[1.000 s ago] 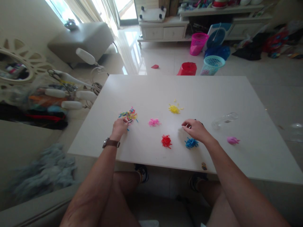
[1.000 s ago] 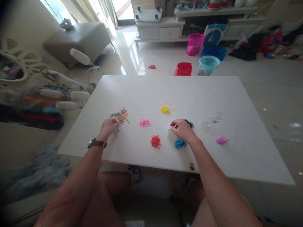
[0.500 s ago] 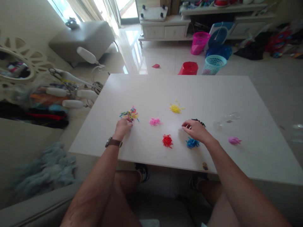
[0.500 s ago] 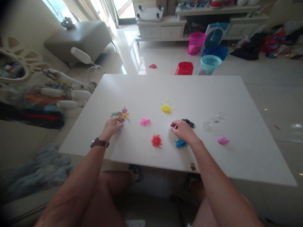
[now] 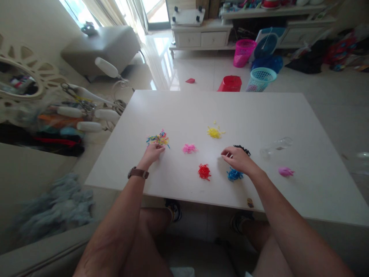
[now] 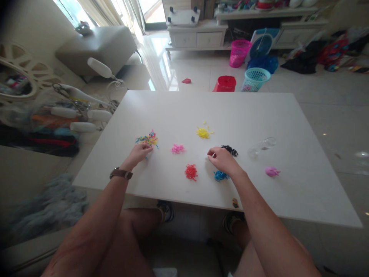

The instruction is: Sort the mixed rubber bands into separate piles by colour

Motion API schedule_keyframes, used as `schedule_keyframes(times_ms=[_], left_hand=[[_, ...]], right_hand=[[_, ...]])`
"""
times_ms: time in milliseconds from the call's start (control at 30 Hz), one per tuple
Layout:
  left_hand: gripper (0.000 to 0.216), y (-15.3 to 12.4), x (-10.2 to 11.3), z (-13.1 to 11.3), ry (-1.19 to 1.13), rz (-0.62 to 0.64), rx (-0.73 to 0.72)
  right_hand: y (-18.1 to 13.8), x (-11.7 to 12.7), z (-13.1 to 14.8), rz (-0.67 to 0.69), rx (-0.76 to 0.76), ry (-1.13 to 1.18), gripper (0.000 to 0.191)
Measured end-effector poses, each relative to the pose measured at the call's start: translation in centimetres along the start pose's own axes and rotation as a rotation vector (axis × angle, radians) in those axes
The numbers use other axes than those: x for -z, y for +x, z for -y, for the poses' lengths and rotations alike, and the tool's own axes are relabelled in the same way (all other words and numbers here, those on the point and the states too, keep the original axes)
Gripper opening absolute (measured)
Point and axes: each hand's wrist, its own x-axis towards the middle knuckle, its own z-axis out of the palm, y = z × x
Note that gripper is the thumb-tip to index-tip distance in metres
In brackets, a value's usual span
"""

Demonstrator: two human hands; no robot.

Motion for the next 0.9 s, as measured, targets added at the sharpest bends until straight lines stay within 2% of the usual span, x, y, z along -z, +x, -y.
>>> schedule_keyframes(times_ms=[100, 167, 267, 400, 500, 633, 900], left_hand=[[0.027, -1.6, -0.9, -2.6, -0.503, 0.303, -0.034], [0.033, -3.0, -1.9, -4.4, -0.705, 0.473, -0.051], [0.035, -4.9, -3.4, -6.5, -0.816, 0.65, -0.041], [0.031, -6.4, -5.2, -8.2, -0.832, 0.819, -0.059], [0.029, -6.9, -6.0, -9.0, -0.83, 0.876, -0.099], [0.03, -6.9, -6.5, -9.3, -0.823, 0.899, -0.125], [0.03, -6.7, -6.9, -8.7, -0.775, 0.907, -0.144]], right_hand=[[0.0, -0.1, 0.5, -0.035, 0.015, 0.05, 0.013], [0.0, -0.3, 1.4, -0.055, 0.022, 0.138, 0.013], [0.1, -1.1, 3.0, -0.072, 0.036, 0.334, 0.015], [0.2, -2.5, 5.0, -0.047, 0.081, 0.582, 0.026], [0.3, -3.3, 5.9, -0.052, 0.099, 0.691, 0.029], [0.4, -3.6, 6.4, -0.11, 0.092, 0.753, 0.022], [0.4, -3.2, 6.6, -0.248, 0.129, 0.581, 0.011]])
